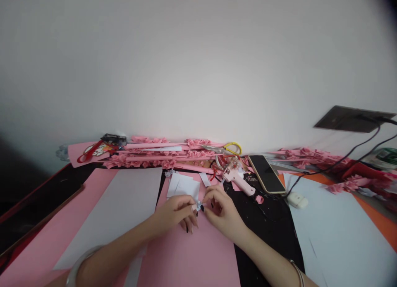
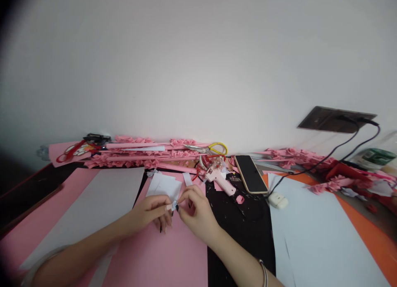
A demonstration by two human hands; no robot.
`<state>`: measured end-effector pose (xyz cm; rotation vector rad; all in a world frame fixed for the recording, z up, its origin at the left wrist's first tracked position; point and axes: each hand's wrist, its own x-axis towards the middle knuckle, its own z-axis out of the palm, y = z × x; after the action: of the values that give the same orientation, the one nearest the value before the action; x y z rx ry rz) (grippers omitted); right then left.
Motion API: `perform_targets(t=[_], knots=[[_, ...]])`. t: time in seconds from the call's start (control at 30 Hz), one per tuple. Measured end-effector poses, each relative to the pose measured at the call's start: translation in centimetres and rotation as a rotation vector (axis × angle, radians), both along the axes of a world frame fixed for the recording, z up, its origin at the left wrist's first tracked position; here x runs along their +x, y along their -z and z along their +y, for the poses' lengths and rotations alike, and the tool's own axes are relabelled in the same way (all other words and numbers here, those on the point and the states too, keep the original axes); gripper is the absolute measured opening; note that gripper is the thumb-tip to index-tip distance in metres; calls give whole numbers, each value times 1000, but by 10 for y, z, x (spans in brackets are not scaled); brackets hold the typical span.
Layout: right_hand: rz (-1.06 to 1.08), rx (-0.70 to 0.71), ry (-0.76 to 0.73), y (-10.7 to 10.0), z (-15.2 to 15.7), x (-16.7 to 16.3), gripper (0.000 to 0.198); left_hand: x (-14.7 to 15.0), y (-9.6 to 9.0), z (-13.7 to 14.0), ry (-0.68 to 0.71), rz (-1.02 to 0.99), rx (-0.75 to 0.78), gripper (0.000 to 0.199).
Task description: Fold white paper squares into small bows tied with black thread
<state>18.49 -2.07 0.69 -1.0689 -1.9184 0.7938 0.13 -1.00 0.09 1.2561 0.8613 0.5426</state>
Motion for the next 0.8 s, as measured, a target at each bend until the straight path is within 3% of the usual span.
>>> perform_targets(t=[0.8], knots=[[-10, -19, -34, 0, -1, -1, 26, 2, 4, -3, -2, 11, 62, 12]])
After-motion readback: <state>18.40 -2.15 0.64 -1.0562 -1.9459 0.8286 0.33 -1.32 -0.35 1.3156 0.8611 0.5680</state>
